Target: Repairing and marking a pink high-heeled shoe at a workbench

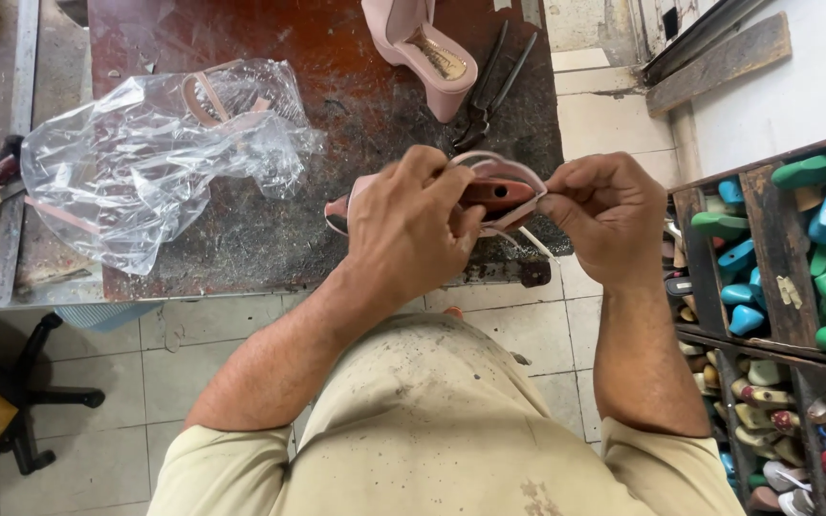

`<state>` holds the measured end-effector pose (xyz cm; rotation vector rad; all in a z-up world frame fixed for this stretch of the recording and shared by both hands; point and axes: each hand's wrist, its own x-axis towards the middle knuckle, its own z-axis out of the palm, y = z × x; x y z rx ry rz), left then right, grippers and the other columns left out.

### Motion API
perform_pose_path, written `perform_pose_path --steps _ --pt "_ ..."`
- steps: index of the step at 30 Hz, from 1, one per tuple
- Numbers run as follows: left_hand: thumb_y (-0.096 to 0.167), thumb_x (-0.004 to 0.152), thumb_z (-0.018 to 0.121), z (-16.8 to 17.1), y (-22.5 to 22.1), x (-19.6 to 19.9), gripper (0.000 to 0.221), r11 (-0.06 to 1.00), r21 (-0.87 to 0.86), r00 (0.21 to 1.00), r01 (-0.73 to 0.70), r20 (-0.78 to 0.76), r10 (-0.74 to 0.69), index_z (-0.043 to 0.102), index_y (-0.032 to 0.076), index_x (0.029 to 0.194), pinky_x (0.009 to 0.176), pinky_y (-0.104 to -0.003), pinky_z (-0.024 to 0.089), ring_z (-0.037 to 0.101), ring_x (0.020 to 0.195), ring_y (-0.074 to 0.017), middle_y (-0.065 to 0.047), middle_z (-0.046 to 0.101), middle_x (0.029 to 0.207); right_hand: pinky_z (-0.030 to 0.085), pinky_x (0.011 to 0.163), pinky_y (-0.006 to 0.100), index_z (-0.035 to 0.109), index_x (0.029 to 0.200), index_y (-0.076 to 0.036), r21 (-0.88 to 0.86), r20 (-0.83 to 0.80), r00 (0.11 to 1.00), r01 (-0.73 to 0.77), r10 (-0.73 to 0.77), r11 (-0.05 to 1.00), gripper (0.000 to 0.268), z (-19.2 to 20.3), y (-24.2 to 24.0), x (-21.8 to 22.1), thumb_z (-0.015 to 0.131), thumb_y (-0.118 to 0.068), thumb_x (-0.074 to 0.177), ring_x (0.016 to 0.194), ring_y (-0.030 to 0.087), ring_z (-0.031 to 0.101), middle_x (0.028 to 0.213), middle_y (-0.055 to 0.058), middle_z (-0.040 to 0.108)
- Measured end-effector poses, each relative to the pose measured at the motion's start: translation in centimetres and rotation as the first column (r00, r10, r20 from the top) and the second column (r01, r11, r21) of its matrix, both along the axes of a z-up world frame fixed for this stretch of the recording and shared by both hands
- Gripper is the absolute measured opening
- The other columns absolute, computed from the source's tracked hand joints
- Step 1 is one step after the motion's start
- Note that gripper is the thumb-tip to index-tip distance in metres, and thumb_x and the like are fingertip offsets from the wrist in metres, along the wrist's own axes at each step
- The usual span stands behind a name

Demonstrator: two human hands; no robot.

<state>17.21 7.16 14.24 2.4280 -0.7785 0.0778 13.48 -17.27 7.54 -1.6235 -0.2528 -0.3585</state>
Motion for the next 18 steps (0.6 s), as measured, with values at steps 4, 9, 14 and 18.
perform_pose_path --steps 4,9,14,18 --pt "0.032 0.085 0.083 -3.4 1.3 0.9 0.034 0.980 -0.193 0.966 0.051 0.260 0.001 0.080 0.006 0.105 0.076 -0.044 0.056 0.063 0.094 -0.0346 -0.018 0.063 0.115 0.058 0.066 0.031 0.063 0.106 0.009 -0.101 0.030 0.999 -0.022 0.025 0.995 0.025 1.9 0.4 0.3 0.080 0.013 0.088 0.071 0.016 0.067 0.087 0.019 0.069" --pt "0.021 0.087 0.084 -5.6 2.9 1.9 0.029 0.877 -0.456 0.986 0.150 0.128 -0.102 0.078 0.011 0.113 0.081 -0.043 0.062 0.073 0.099 -0.0346 -0.009 0.074 0.112 0.056 0.067 0.033 0.074 0.099 0.007 -0.256 0.145 0.986 -0.041 0.080 0.966 0.019 2.5 0.8 0.6 0.085 0.002 0.085 0.077 0.021 0.066 0.096 0.023 0.071" --pt "0.015 0.086 0.087 -6.9 3.5 2.0 0.033 0.754 -0.652 0.986 0.080 -0.060 -0.156 0.077 0.009 0.116 0.080 -0.040 0.063 0.074 0.099 -0.0301 -0.010 0.075 0.104 0.057 0.076 0.033 0.073 0.103 0.007 -0.203 0.131 0.989 -0.036 0.064 0.978 0.028 1.3 1.0 0.6 0.089 0.000 0.081 0.083 0.024 0.072 0.094 0.019 0.073" --pt "0.010 0.080 0.091 -7.7 3.7 2.5 0.033 0.650 -0.758 0.966 0.052 -0.127 -0.225 0.078 0.006 0.110 0.078 -0.035 0.063 0.075 0.093 -0.0246 -0.011 0.075 0.097 0.053 0.080 0.031 0.064 0.119 0.006 -0.195 0.121 0.992 0.002 0.022 0.981 0.049 -0.2 0.7 0.2 0.091 -0.005 0.080 0.090 0.020 0.073 0.101 0.016 0.077"
